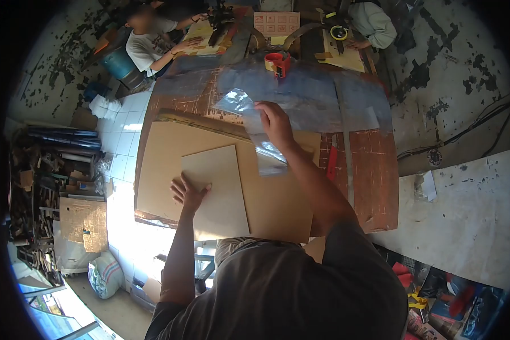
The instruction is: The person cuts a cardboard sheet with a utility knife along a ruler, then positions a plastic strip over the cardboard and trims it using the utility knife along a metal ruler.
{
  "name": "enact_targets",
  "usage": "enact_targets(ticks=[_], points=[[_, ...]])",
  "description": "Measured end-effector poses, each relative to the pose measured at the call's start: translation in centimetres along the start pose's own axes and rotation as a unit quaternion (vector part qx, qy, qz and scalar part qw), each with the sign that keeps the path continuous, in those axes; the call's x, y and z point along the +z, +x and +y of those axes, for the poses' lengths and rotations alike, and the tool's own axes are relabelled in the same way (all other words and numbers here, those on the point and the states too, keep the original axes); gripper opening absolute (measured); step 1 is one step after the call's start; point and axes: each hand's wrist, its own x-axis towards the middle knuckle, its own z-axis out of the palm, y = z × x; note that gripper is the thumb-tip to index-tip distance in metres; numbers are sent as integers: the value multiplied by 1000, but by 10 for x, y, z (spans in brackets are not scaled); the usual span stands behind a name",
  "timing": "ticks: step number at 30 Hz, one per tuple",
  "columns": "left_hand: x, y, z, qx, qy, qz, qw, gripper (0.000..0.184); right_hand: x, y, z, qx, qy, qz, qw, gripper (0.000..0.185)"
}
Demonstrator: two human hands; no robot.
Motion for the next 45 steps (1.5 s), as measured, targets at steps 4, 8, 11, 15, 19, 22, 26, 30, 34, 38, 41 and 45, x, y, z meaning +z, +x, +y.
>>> enact_targets(ticks=[4, 8, 11, 15, 19, 22, 26, 30, 34, 38, 41, 45], points=[[0, -4, 1, 3, -17, 22, 1000, 132, 21, -12, -47, 89, 124, 57, 987, 20], [-4, -9, -14, 16, -246, 109, 963, 101, 34, -20, -95, 132, 206, 98, 965, 18], [-23, -43, 1, 78, -472, 175, 860, 78, 39, -24, -122, 162, 262, 99, 946, 18], [-13, -86, 27, 132, -563, 139, 804, 60, 44, -29, -153, 198, 357, 86, 909, 21], [0, -111, 49, 40, -629, -74, 773, 65, 50, -33, -169, 183, 398, 101, 893, 20], [23, -109, 48, 33, -704, -175, 687, 76, 51, -36, -173, 172, 451, 106, 870, 20], [39, -91, 47, -30, -785, -236, 572, 76, 49, -44, -177, 173, 484, 63, 855, 19], [46, -83, 47, -24, -868, -253, 426, 57, 46, -51, -173, 210, 505, 43, 836, 17], [34, -81, 36, 42, -839, -228, 493, 29, 36, -60, -160, 212, 497, 13, 842, 14], [7, -68, -16, 13, -847, -134, 514, 25, 0, -74, -145, 205, 360, -63, 908, 16], [-52, -66, -57, -16, -840, -124, 528, 22, -48, -100, -92, 195, 58, -66, 977, 24], [-73, -33, -180, -15, -758, -108, 643, 10, -124, -152, -6, 342, -276, -5, 898, 22]])
